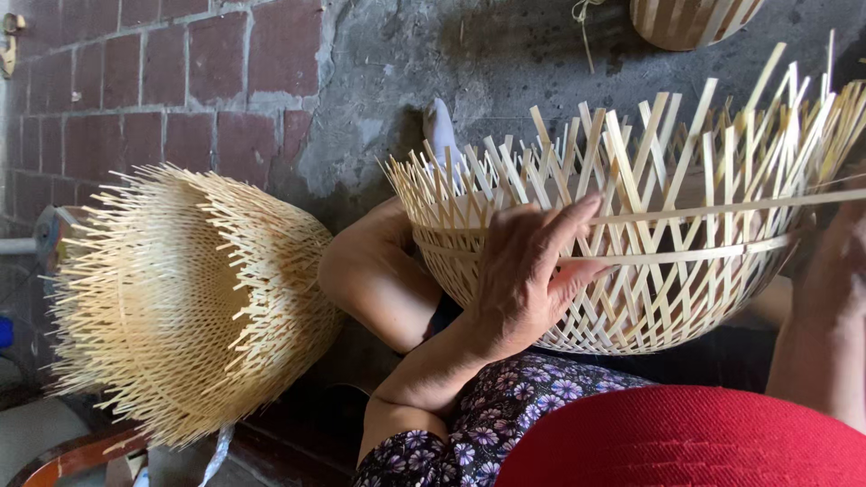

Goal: The person weaves bamboo strips into a basket shape, inserting additional strips to form the structural weave.

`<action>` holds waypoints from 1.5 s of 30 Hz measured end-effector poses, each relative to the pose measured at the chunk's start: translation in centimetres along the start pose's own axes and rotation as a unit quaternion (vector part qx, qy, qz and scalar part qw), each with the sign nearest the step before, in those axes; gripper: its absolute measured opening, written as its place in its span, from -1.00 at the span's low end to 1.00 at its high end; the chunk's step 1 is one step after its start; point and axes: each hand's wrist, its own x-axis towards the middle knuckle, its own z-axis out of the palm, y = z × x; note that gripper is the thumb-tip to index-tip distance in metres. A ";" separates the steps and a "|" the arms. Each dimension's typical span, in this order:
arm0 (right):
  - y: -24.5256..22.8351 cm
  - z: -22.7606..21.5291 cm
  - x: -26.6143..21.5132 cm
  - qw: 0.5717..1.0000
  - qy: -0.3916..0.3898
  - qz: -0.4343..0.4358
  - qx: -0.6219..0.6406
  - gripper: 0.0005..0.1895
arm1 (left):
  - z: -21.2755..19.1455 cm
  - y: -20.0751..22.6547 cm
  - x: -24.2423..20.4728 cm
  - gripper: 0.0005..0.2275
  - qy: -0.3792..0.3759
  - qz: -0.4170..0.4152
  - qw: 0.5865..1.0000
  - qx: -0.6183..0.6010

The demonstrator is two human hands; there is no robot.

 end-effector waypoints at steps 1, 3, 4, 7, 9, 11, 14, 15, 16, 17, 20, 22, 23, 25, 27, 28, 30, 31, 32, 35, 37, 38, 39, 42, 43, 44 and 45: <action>-2.3 0.7 -0.2 0.999 -0.007 -0.044 -0.015 -0.57 | -0.2 0.1 0.2 -0.35 -0.012 -0.011 1.000 0.005; -7.7 2.6 -1.2 0.975 -0.097 -0.195 -0.032 -0.67 | -0.9 0.5 0.6 -0.34 -0.034 -0.031 0.999 0.013; -10.5 3.6 -1.7 0.953 -0.142 -0.267 -0.034 -0.71 | -1.1 0.7 0.9 -0.34 -0.037 -0.030 0.999 0.013; -17.4 6.6 -2.8 0.806 -0.195 -0.428 -0.360 -0.70 | -1.7 1.1 1.3 -0.34 -0.053 -0.034 0.998 0.016; -19.3 8.7 -3.2 0.810 -0.233 -0.376 -0.385 -0.60 | -2.2 1.5 1.2 -0.35 -0.072 -0.040 0.996 0.026; -20.1 9.3 -3.1 0.827 -0.258 -0.347 -0.358 -0.65 | -2.1 1.3 1.2 -0.35 -0.069 -0.029 0.997 0.032; -19.8 9.3 -2.5 0.888 -0.321 -0.299 -0.139 -0.74 | -1.0 0.7 1.4 -0.32 -0.046 -0.009 0.998 0.034; -19.5 9.5 -2.1 0.898 -0.363 -0.248 0.002 -0.66 | -0.4 0.6 1.4 -0.30 -0.035 -0.004 0.999 0.032; -19.1 9.5 -1.9 0.887 -0.395 -0.191 0.143 -0.57 | 0.2 0.7 1.5 -0.32 -0.037 -0.012 0.997 0.069; -18.8 9.4 -1.9 0.886 -0.392 -0.201 0.142 -0.54 | 0.7 0.8 1.6 -0.34 -0.041 -0.019 0.994 0.104; -17.6 8.5 -2.0 0.895 -0.370 -0.226 0.103 -0.47 | 0.7 1.2 2.3 -0.34 -0.064 -0.028 0.984 0.163; -16.5 8.0 -2.2 0.906 -0.340 -0.250 0.044 -0.46 | 0.5 1.8 2.8 -0.31 -0.073 -0.030 0.982 0.173; -16.0 7.9 -2.2 0.906 -0.324 -0.272 0.022 -0.45 | 0.4 2.0 3.1 -0.30 -0.069 -0.031 0.982 0.173; -15.4 8.0 -2.2 0.891 -0.303 -0.338 0.006 -0.46 | 0.4 2.0 3.6 -0.29 -0.061 -0.031 0.985 0.157; -15.3 8.0 -2.1 0.884 -0.290 -0.365 -0.017 -0.47 | 0.6 1.6 3.9 -0.32 -0.053 -0.033 0.990 0.126; -15.5 8.0 -2.0 0.884 -0.286 -0.370 -0.031 -0.47 | 0.8 1.5 3.8 -0.36 -0.052 -0.035 0.993 0.097; -16.0 7.9 -1.6 0.882 -0.330 -0.332 0.057 -0.46 | 1.3 1.2 3.6 -0.43 -0.050 -0.037 0.997 0.039; -16.3 8.0 -1.4 0.877 -0.350 -0.313 0.101 -0.46 | 1.5 1.0 3.5 -0.49 -0.056 -0.060 0.997 0.007; -16.6 7.9 -1.0 0.874 -0.364 -0.308 0.094 -0.54 | 1.5 0.9 3.5 -0.53 -0.062 -0.084 0.994 -0.025; -17.3 7.5 -0.6 0.883 -0.383 -0.250 0.110 -0.69 | 0.9 1.4 3.6 -0.63 -0.035 -0.063 0.997 -0.008; -17.4 7.9 -1.4 0.905 -0.360 -0.150 0.169 -0.73 | -0.1 1.7 3.9 -0.66 -0.026 -0.043 0.999 0.012; -17.6 7.8 -1.6 0.920 -0.336 -0.192 0.058 -0.75 | -0.4 2.0 4.0 -0.67 -0.032 -0.046 0.998 0.009; -17.8 7.8 -1.7 0.921 -0.308 -0.232 -0.055 -0.75 | -0.7 2.2 4.2 -0.67 -0.038 -0.048 0.998 0.005; -18.6 7.6 -1.0 0.932 -0.306 -0.185 0.053 -0.82 | -1.1 2.4 4.6 -0.65 -0.048 -0.055 0.997 0.008; -18.9 7.6 -0.8 0.924 -0.317 -0.138 0.162 -0.86 | -1.2 2.5 4.6 -0.65 -0.050 -0.054 0.997 0.012; -19.2 7.5 -1.4 0.936 -0.289 -0.197 0.033 -0.82 | -1.2 2.5 4.6 -0.65 -0.052 -0.052 0.997 0.015; -19.4 7.4 -2.6 0.929 -0.254 -0.252 -0.096 -0.79 | -1.2 2.5 4.7 -0.65 -0.055 -0.050 0.997 0.019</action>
